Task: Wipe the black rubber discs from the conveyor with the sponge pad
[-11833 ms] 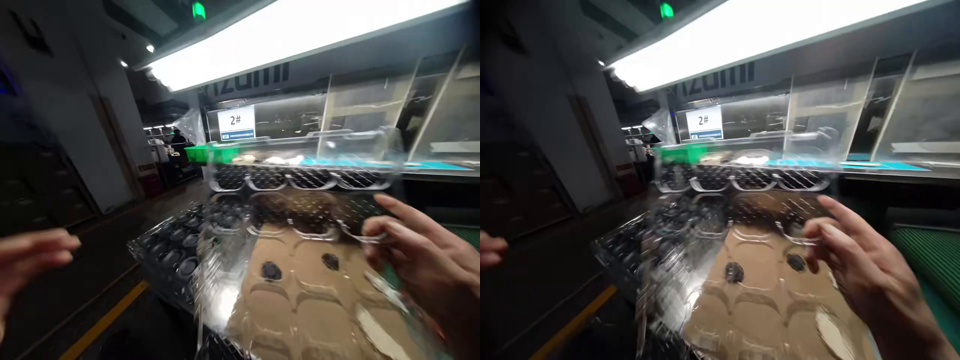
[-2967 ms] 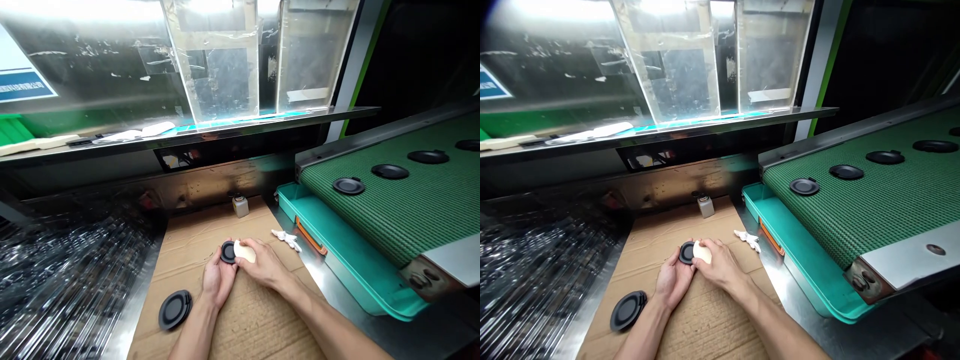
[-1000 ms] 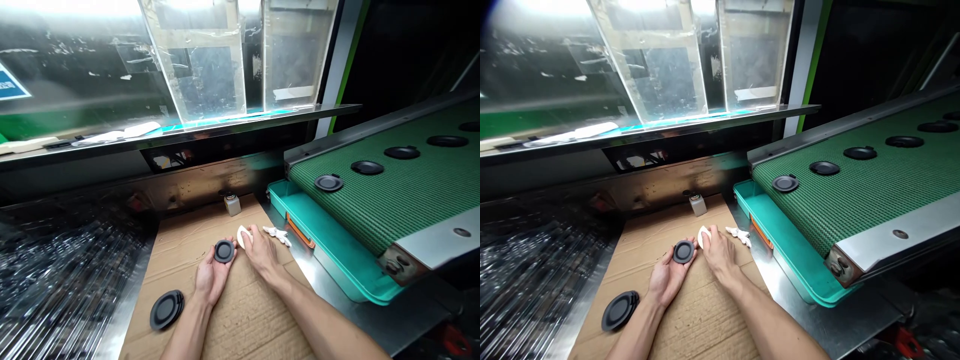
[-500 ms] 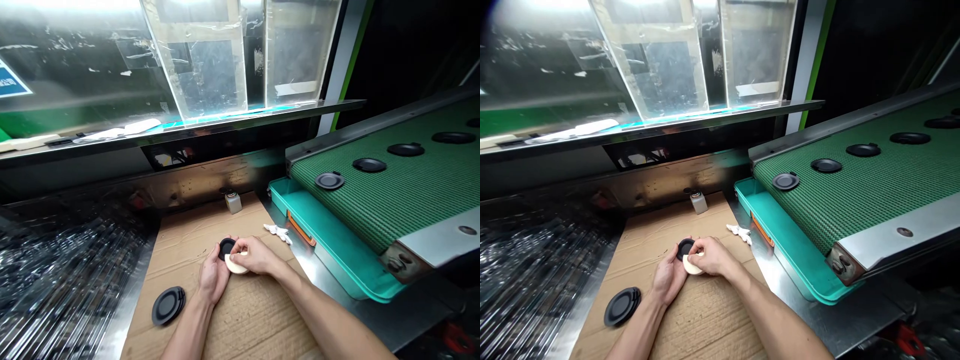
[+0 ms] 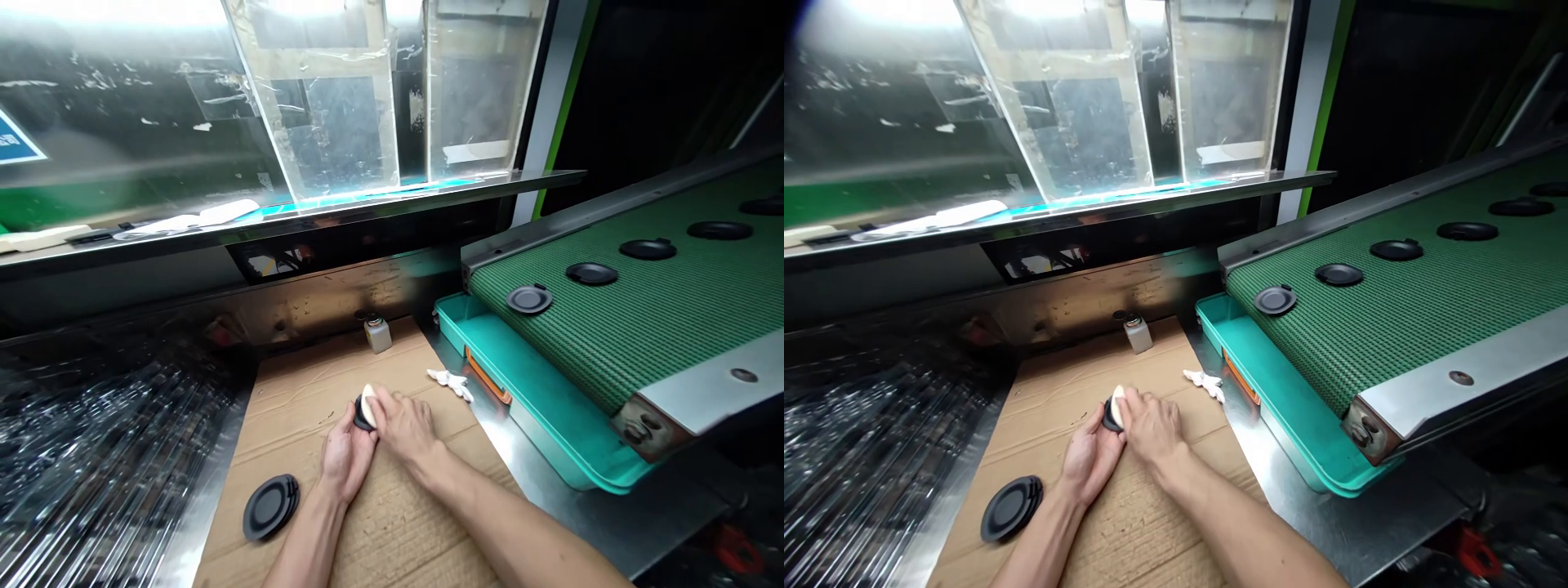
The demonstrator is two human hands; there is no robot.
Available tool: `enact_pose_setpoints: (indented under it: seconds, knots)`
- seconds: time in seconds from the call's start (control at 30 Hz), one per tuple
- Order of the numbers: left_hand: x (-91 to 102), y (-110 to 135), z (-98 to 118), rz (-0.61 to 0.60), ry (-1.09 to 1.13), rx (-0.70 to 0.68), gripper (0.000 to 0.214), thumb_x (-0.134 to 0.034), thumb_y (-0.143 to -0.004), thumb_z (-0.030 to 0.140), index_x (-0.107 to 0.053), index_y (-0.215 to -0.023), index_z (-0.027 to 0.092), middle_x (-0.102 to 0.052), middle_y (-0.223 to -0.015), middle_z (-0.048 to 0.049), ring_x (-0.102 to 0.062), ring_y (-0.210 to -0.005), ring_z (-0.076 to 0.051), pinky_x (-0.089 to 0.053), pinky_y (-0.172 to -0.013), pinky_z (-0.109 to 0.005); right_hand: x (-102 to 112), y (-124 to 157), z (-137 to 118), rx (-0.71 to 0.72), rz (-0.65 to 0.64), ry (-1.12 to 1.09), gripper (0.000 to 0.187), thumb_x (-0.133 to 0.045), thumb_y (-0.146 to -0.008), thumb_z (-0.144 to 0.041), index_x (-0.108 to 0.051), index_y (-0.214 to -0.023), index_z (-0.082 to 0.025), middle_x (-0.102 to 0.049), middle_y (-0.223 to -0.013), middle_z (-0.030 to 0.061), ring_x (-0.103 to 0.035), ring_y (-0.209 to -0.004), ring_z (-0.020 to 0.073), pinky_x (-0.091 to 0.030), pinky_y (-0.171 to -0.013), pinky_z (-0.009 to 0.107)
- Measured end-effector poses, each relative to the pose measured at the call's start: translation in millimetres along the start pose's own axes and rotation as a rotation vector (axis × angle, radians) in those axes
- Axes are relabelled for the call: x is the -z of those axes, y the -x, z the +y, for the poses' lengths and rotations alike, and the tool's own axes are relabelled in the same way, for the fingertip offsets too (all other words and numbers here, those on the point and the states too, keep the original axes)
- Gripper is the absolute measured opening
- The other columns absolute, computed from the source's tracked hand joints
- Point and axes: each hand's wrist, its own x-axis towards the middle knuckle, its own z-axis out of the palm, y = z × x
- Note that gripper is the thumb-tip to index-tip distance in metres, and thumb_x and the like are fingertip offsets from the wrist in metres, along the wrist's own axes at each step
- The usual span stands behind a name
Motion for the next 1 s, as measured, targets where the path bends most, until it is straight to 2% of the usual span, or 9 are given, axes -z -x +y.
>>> enact_pose_setpoints:
  seconds: [0.07, 0.17, 0.3, 0.43, 0.63, 0.7, 0.8, 0.93, 1.0]
  knots:
    - [-0.3, 1, -1, -0.012, -0.017, 0.02, 0.032, -0.045, -0.094, 0.023, -0.061, -0.117, 0.01, -0.062, -0.124, -0.015, -0.056, -0.119, -0.025, -0.044, -0.105, -0.041, 2, -2, 2, -0.006, 0.002, 0.007, 0.04, -0.026, -0.097, -0.052, -0.052, -0.126, -0.04, -0.07, -0.091, 0.0028, -0.065, -0.072, 0.0187, -0.04, -0.064, 0.026]
    - [0.3, 2, -3, -0.002, -0.046, -0.013, 0.032, -0.046, -0.093, 0.022, -0.061, -0.119, 0.01, -0.06, -0.126, -0.0151, -0.055, -0.119, -0.025, -0.045, -0.104, -0.042, 3, -4, 3, -0.119, -0.003, 0.026, 0.042, -0.024, -0.099, -0.048, -0.052, -0.128, -0.039, -0.071, -0.086, 0.0039, -0.065, -0.071, 0.0195, -0.041, -0.063, 0.027]
    - [1.0, 0, -3, 0.019, -0.031, 0.0, 0.031, -0.046, -0.093, 0.021, -0.061, -0.118, 0.01, -0.061, -0.126, -0.0159, -0.055, -0.12, -0.025, -0.047, -0.102, -0.041, 0, -2, 4, -0.03, -0.001, -0.019, 0.041, -0.028, -0.098, -0.05, -0.049, -0.131, -0.039, -0.071, -0.09, 0.0026, -0.066, -0.071, 0.0181, -0.042, -0.064, 0.026]
    - [2.5, -2, 1, 0.075, -0.006, -0.058, 0.032, -0.04, -0.094, 0.02, -0.061, -0.114, 0.006, -0.06, -0.125, -0.0207, -0.055, -0.119, -0.029, -0.051, -0.096, -0.047, -2, -8, 14, -0.124, 0.036, -0.048, 0.039, -0.029, -0.098, -0.048, -0.054, -0.126, -0.037, -0.071, -0.09, 0.0023, -0.066, -0.074, 0.0187, -0.043, -0.066, 0.027]
    - [6.7, -4, 7, 0.057, 0.027, -0.038, 0.032, -0.039, -0.095, 0.023, -0.059, -0.113, 0.007, -0.059, -0.124, -0.022, -0.056, -0.118, -0.032, -0.053, -0.091, -0.052, 7, -9, 33, -0.113, 0.166, -0.383, 0.035, -0.036, -0.096, -0.044, -0.06, -0.118, -0.031, -0.071, -0.099, 0.0014, -0.064, -0.087, 0.017, -0.044, -0.074, 0.024]
    - [6.5, -4, 6, 0.058, 0.044, -0.051, 0.031, -0.039, -0.095, 0.022, -0.058, -0.115, 0.01, -0.061, -0.123, -0.0197, -0.057, -0.117, -0.03, -0.051, -0.093, -0.051, 8, -6, 34, -0.052, 0.121, -0.523, 0.033, -0.042, -0.094, -0.045, -0.064, -0.11, -0.027, -0.071, -0.091, 0.0012, -0.063, -0.081, 0.0158, -0.044, -0.07, 0.023]
    - [4.5, -2, 2, 0.036, 0.023, -0.058, 0.03, -0.041, -0.094, 0.023, -0.058, -0.116, 0.012, -0.063, -0.119, -0.0172, -0.059, -0.114, -0.027, -0.05, -0.096, -0.047, 5, -4, 30, 0.051, -0.037, -0.685, 0.029, -0.05, -0.088, -0.043, -0.068, -0.096, -0.022, -0.069, -0.079, 0.0, -0.06, -0.069, 0.0137, -0.043, -0.062, 0.021]
    - [2.8, -2, -7, -0.043, -0.1, -0.088, 0.028, -0.05, -0.091, 0.024, -0.06, -0.115, 0.013, -0.064, -0.116, -0.0133, -0.06, -0.111, -0.025, -0.048, -0.098, -0.043, -3, -3, 27, 0.057, -0.109, -0.823, 0.028, -0.052, -0.085, -0.039, -0.068, -0.093, -0.018, -0.068, -0.081, 0.0008, -0.06, -0.071, 0.0133, -0.043, -0.061, 0.021]
    - [3.4, -2, -9, -0.045, -0.121, -0.095, 0.026, -0.05, -0.09, 0.024, -0.061, -0.111, 0.012, -0.066, -0.112, -0.0134, -0.061, -0.108, -0.025, -0.048, -0.099, -0.043, -1, -4, 30, 0.089, -0.194, -0.859, 0.028, -0.053, -0.084, -0.039, -0.068, -0.091, -0.017, -0.068, -0.081, 0.0011, -0.061, -0.071, 0.0133, -0.044, -0.06, 0.02]
